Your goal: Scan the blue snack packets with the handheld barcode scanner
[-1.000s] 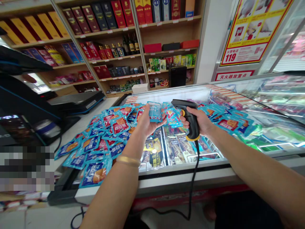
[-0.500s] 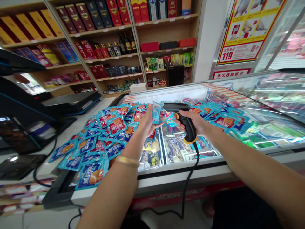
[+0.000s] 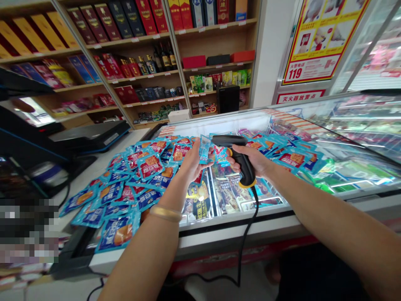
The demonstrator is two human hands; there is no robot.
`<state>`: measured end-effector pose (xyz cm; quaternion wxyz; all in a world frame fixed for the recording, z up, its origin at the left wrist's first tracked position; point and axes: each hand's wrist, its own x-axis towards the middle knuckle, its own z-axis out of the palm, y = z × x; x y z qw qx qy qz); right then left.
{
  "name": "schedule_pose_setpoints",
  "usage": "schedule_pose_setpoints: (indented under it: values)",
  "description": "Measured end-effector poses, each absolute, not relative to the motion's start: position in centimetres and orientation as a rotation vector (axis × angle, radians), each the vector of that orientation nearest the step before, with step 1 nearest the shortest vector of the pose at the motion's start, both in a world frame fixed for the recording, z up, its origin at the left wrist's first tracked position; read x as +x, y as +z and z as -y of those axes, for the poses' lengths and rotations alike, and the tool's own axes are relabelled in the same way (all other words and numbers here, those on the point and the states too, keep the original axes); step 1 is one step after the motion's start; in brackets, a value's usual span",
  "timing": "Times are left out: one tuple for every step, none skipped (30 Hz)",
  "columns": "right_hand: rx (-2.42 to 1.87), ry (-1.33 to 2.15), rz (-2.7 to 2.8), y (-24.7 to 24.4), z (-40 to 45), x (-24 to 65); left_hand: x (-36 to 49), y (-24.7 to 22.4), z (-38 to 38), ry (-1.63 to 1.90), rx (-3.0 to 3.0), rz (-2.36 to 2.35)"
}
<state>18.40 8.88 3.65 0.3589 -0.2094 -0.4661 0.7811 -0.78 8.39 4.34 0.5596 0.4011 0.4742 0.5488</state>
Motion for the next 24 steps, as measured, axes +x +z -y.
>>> schedule_pose_setpoints:
  values:
    - [-0.539, 2.007, 1.178, 3.7, -8.9, 18.5, -0.7, 4.3, -8.4, 1.294, 0.952, -1.123]
    - [-0.541, 1.994, 1.147, 3.8, -9.0, 18.6, -0.6, 4.2, -8.4, 1.297, 0.961, -1.134]
    - [-0.544, 1.976, 1.11, 3.9, -9.1, 18.7, -0.5, 4.1, -8.4, 1.302, 0.978, -1.147]
    - [-0.548, 1.956, 1.07, 4.0, -9.2, 19.0, -0.2, 4.0, -8.4, 1.307, 1.008, -1.165]
    - [-0.551, 1.934, 1.028, 4.2, -9.3, 19.4, 0.1, 4.0, -8.5, 1.31, 1.058, -1.184]
    - [-0.552, 1.914, 0.986, 4.4, -9.4, 19.9, 0.5, 4.0, -8.6, 1.309, 1.129, -1.208]
    - [-0.55, 1.896, 0.945, 4.6, -9.5, 20.5, 1.0, 4.0, -8.9, 1.305, 1.224, -1.239]
    - [-0.544, 1.877, 0.905, 4.8, -9.6, 21.2, 1.7, 4.0, -9.2, 1.297, 1.343, -1.277]
    - [-0.539, 1.857, 0.868, 5.0, -9.7, 22.1, 2.5, 4.1, -9.5, 1.287, 1.483, -1.323]
    - [-0.538, 1.837, 0.834, 5.2, -9.8, 23.0, 3.5, 4.3, -9.9, 1.274, 1.638, -1.37]
    - [-0.543, 1.817, 0.803, 5.2, -9.8, 24.0, 4.6, 4.4, -10.3, 1.254, 1.794, -1.416]
    - [-0.554, 1.795, 0.775, 5.3, -9.8, 25.1, 5.9, 4.4, -10.6, 1.225, 1.934, -1.464]
    - [-0.569, 1.774, 0.751, 5.2, -9.8, 26.1, 7.2, 4.4, -10.8, 1.179, 2.052, -1.51]
    - [-0.59, 1.756, 0.73, 5.0, -9.7, 27.2, 8.6, 4.2, -10.9, 1.105, 2.139, -1.554]
    - [-0.615, 1.743, 0.716, 4.8, -9.7, 28.2, 10.0, 3.9, -10.9, 1.002, 2.202, -1.59]
    - [-0.642, 1.735, 0.705, 4.6, -9.6, 29.1, 11.3, 3.5, -10.9, 0.881, 2.245, -1.617]
    - [-0.667, 1.731, 0.698, 4.3, -9.5, 29.9, 12.5, 3.0, -10.8, 0.759, 2.271, -1.639]
    - [-0.685, 1.728, 0.692, 4.0, -9.5, 30.6, 13.6, 2.5, -10.7, 0.658, 2.287, -1.659]
    - [-0.692, 1.721, 0.685, 3.7, -9.5, 31.2, 14.5, 2.0, -10.6, 0.586, 2.297, -1.677]
    - [-0.688, 1.714, 0.68, 3.5, -9.5, 31.6, 15.1, 1.6, -10.6, 0.547, 2.301, -1.695]
    - [-0.679, 1.706, 0.677, 3.3, -9.6, 31.8, 15.7, 1.3, -10.7, 0.533, 2.306, -1.707]
    - [-0.671, 1.697, 0.678, 3.2, -9.7, 31.9, 16.0, 1.1, -10.8, 0.53, 2.311, -1.711]
    - [-0.667, 1.689, 0.681, 3.1, -9.8, 31.9, 16.3, 1.0, -10.9, 0.528, 2.318, -1.708]
    - [-0.669, 1.681, 0.685, 3.1, -9.9, 31.9, 16.4, 1.1, -11.0, 0.524, 2.325, -1.702]
